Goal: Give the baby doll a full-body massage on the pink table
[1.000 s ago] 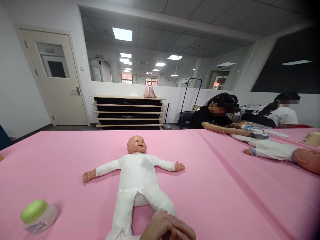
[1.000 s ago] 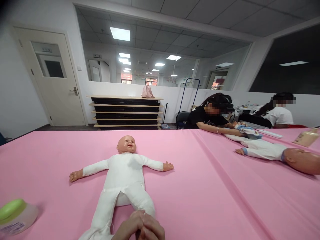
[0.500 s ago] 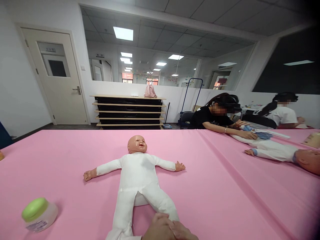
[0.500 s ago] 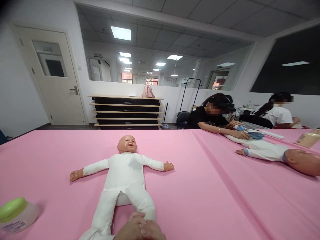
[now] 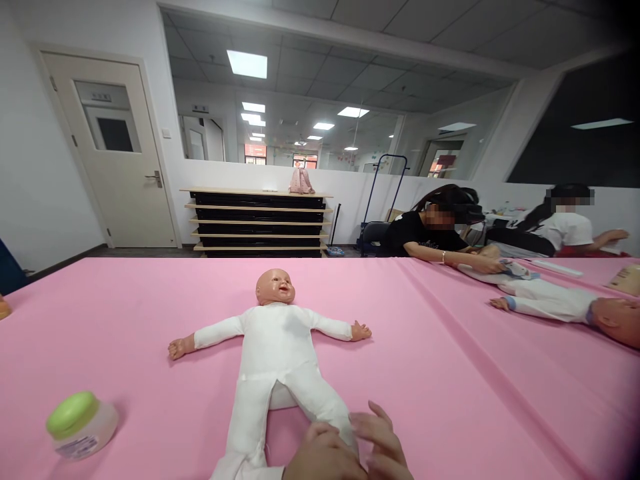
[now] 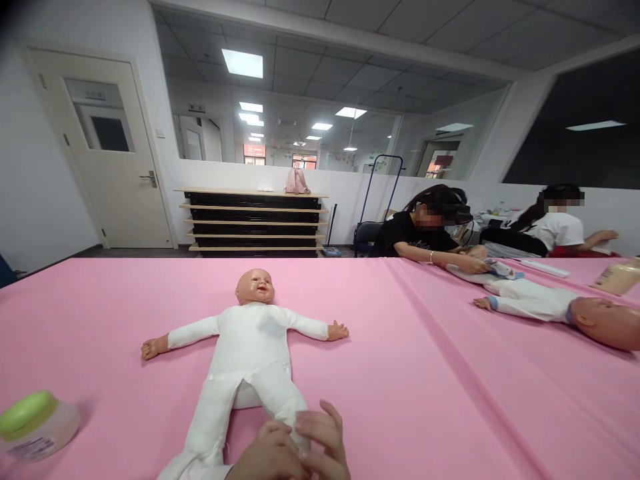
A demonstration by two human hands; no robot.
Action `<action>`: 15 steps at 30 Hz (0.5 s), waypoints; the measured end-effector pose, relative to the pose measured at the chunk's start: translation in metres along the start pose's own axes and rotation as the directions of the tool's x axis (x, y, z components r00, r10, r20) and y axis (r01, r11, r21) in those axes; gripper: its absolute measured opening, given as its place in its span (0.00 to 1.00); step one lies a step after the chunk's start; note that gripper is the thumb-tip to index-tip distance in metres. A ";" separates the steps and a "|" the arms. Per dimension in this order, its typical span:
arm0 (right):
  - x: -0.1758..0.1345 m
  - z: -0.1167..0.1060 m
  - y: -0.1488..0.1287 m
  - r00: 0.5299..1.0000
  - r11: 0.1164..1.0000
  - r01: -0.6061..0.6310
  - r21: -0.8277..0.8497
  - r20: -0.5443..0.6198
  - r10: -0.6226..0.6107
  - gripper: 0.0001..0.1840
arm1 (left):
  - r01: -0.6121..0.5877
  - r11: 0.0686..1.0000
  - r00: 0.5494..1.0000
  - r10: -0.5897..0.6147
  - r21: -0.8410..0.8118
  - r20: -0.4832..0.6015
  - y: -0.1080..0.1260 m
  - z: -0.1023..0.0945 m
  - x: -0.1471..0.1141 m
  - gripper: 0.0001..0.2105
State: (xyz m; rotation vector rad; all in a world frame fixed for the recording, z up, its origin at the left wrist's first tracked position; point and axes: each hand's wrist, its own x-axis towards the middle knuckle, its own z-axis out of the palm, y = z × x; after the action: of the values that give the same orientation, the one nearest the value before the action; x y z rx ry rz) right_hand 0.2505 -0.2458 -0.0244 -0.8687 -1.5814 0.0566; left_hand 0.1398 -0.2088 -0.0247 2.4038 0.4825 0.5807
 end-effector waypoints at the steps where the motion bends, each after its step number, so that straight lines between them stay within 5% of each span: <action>1: 0.006 0.001 0.000 0.998 0.998 0.055 0.001 -0.030 -0.055 0.11 | -0.019 0.999 1.000 0.020 0.036 -0.009 -0.001 -0.004 -0.001 0.14; 4: 0.023 0.002 -0.008 0.989 0.991 0.135 0.011 -0.057 -0.134 0.12 | -0.059 0.994 0.998 0.062 0.094 -0.025 -0.002 -0.011 -0.004 0.10; 11: 0.024 0.000 -0.013 0.993 0.990 0.059 0.127 0.098 -0.071 0.18 | -0.087 0.988 0.993 0.097 0.129 -0.068 -0.005 -0.011 -0.003 0.14; 15: 0.025 0.000 0.005 0.953 0.979 -0.185 0.081 0.258 0.159 0.22 | -0.068 0.997 0.991 0.073 0.049 -0.111 -0.007 -0.012 -0.014 0.19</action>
State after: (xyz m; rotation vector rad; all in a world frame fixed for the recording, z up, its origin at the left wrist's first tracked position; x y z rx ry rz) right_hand 0.2539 -0.2283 -0.0063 -0.9434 -1.7161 0.3837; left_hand 0.1209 -0.2046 -0.0245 2.4481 0.4643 0.7469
